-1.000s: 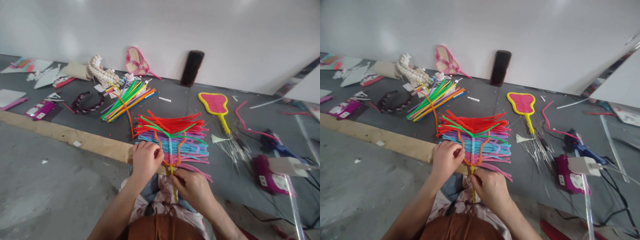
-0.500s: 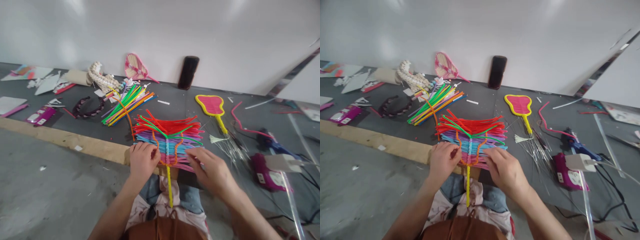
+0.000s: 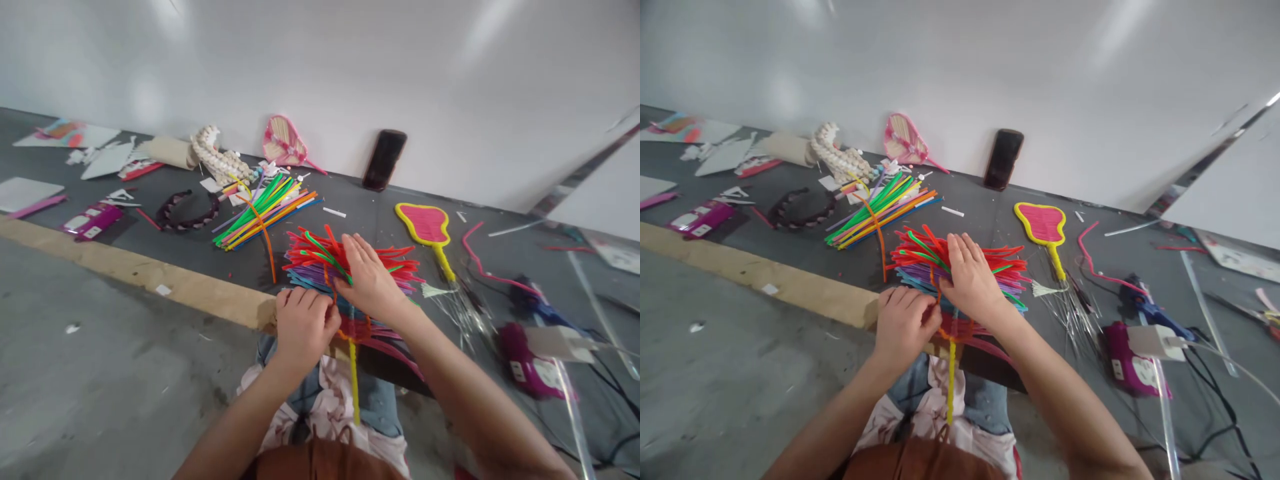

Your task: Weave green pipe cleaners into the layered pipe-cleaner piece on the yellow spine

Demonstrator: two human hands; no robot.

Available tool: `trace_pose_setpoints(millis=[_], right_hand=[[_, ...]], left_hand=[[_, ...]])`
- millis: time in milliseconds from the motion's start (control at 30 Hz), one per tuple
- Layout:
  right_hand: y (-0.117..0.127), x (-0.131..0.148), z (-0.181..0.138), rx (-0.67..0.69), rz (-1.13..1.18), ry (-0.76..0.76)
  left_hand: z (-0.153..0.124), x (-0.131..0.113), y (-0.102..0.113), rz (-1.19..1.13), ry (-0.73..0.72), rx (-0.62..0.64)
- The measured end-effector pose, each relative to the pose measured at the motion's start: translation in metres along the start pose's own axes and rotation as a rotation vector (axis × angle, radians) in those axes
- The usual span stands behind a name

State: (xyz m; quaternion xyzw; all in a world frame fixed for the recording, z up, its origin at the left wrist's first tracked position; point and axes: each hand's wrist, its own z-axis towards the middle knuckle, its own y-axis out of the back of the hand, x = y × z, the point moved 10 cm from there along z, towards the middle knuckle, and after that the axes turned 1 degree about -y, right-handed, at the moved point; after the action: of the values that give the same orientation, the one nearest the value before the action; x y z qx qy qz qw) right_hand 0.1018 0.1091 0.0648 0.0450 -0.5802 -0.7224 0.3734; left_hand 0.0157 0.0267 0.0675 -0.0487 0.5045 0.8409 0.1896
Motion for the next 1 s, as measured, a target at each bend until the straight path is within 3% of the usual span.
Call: trace_pose_setpoints(millis=[100, 200, 367, 600, 1000], right_hand=[[-0.022, -0.013, 0.006, 0.072, -0.006, -0.076], [-0.029, -0.024, 0.008, 0.058, 0.02, -0.105], [-0.025, -0.033, 0.009, 0.021, 0.103, -0.146], [-0.015, -0.055, 0.004, 0.026, 0.133, -0.366], [-0.013, -0.06, 0.006, 0.091, 0.134, -0.45]], left_hand=[[0.001, -0.001, -0.005, -0.011, 0.02, 0.015], [0.005, -0.003, -0.006, -0.029, 0.038, 0.006], [0.014, -0.007, -0.004, -0.087, 0.052, 0.007], [0.018, -0.019, -0.003, -0.15, 0.025, 0.025], [0.019, -0.026, 0.002, -0.187, -0.013, 0.007]])
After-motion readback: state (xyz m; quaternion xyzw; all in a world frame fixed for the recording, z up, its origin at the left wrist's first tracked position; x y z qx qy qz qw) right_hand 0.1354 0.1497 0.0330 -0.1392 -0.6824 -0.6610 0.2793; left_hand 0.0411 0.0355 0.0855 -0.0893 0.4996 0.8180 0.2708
